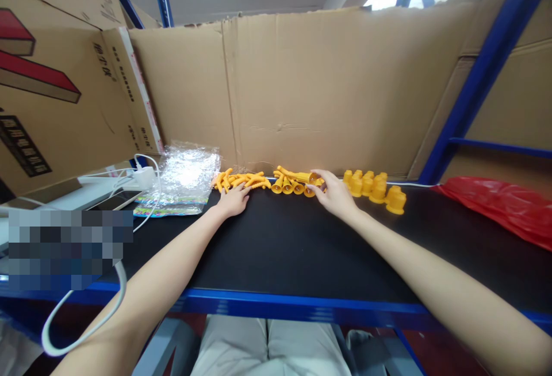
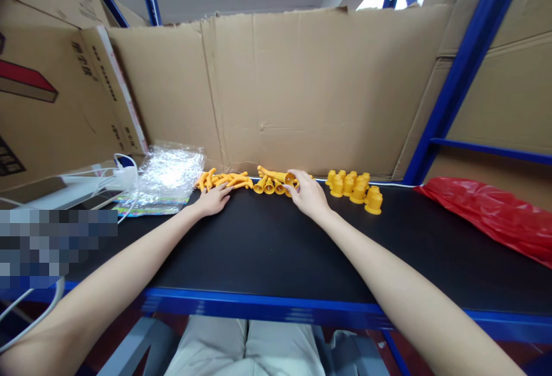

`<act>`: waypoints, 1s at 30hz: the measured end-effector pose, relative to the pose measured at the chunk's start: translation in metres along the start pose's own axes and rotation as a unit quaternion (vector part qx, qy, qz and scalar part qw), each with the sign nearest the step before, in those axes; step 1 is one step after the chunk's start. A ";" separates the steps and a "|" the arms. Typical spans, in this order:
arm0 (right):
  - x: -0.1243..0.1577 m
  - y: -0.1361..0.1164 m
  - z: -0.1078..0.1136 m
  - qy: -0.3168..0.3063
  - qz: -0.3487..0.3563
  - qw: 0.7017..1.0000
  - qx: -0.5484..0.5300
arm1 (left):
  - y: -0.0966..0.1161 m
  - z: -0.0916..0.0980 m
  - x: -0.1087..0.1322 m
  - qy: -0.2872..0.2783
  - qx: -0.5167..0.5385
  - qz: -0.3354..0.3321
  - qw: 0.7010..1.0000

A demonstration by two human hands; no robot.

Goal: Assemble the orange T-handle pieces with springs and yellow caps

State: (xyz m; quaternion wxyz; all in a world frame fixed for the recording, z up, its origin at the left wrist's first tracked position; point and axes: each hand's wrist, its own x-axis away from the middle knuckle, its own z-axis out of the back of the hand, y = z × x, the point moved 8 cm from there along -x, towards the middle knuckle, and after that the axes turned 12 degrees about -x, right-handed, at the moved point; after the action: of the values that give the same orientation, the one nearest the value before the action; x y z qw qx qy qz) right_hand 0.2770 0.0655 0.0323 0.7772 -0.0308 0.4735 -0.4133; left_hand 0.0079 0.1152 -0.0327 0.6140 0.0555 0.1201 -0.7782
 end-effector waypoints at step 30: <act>-0.030 -0.035 -0.027 -0.079 0.114 0.967 0.212 | 0.013 0.028 0.010 0.093 -0.092 0.069 0.989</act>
State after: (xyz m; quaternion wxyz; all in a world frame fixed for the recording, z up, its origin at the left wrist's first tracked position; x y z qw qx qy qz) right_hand 0.2286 0.0719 0.0538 0.8428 0.1565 0.3122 -0.4095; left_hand 0.0198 0.0954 -0.0099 0.6545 0.0791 0.2441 -0.7112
